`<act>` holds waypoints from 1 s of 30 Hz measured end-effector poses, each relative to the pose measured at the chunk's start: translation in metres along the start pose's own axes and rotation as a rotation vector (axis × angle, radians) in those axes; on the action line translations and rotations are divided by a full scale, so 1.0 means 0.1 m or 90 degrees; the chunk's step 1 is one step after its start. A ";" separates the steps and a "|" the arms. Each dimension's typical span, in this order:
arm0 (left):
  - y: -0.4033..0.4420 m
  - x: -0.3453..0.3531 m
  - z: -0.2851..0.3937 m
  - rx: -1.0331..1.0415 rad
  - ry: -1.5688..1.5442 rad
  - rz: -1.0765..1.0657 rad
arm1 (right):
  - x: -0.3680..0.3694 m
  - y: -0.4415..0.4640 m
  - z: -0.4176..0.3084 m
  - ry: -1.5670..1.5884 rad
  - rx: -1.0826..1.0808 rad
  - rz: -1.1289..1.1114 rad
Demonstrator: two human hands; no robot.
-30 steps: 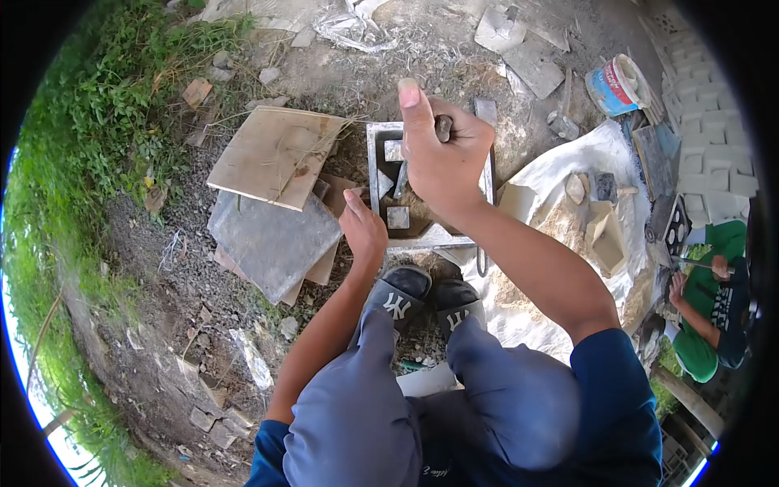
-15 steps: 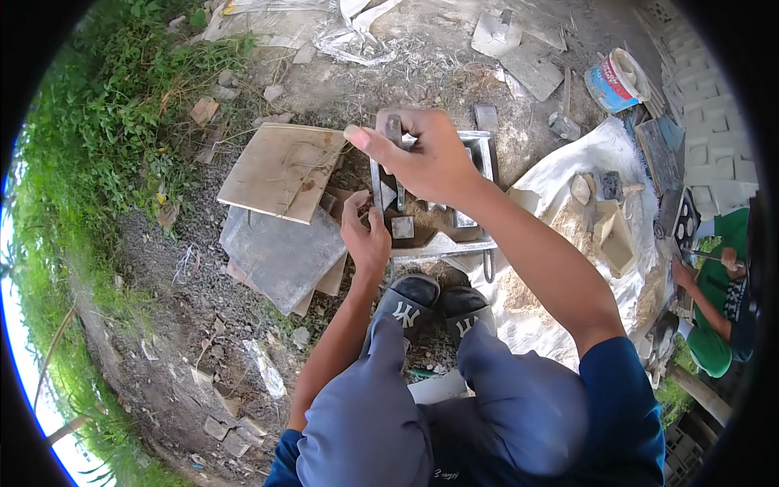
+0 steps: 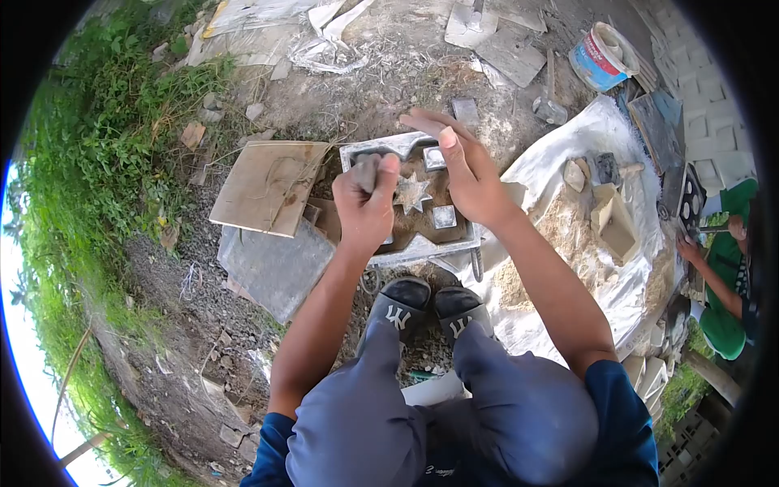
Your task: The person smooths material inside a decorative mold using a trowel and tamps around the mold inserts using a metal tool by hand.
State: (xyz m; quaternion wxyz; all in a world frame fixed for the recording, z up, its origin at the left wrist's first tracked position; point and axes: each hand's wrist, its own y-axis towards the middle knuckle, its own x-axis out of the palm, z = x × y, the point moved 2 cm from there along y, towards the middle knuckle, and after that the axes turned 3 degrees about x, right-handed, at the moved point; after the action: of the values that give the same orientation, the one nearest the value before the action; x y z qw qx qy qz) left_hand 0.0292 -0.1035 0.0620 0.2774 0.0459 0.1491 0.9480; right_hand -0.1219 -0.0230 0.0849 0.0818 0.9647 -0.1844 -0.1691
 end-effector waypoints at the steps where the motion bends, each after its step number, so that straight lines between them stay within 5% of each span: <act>1: -0.01 -0.01 0.00 0.002 0.002 -0.007 | 0.02 -0.16 0.21 -0.036 0.049 0.043; 3: -0.03 -0.14 0.05 0.031 -0.213 0.066 | 0.19 -0.52 0.66 -0.068 0.098 0.096; 6: 0.05 -0.15 0.25 0.072 -0.161 0.107 | 0.39 -0.93 0.90 -0.188 0.104 0.133; 8: 0.20 -0.16 0.50 0.075 -0.199 0.032 | 0.45 -0.98 0.76 -0.509 -0.009 0.027; 10: 0.32 -0.15 0.55 0.083 -0.238 -0.043 | 0.45 -0.94 0.77 -0.500 0.011 0.022; 16: 0.41 -0.03 0.41 0.026 -0.325 0.026 | 0.45 -0.96 0.82 -0.486 0.009 0.037; 23: 0.35 0.07 0.00 -0.004 -0.135 0.136 | 0.45 -0.98 0.84 -0.462 0.009 0.051; 27: 0.32 0.04 0.13 0.122 -0.164 0.148 | 0.44 -0.97 0.83 -0.456 0.015 0.049; 30: 0.44 0.10 -0.16 -0.058 -0.166 0.222 | 0.45 -0.98 0.84 -0.465 0.012 0.057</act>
State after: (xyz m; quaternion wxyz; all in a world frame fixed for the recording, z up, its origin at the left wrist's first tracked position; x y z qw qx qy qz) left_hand -0.0041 -0.1378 0.0608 0.1277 0.1807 0.0588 0.9734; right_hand -0.0799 0.0420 -0.0280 0.0087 0.8323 -0.2455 -0.4970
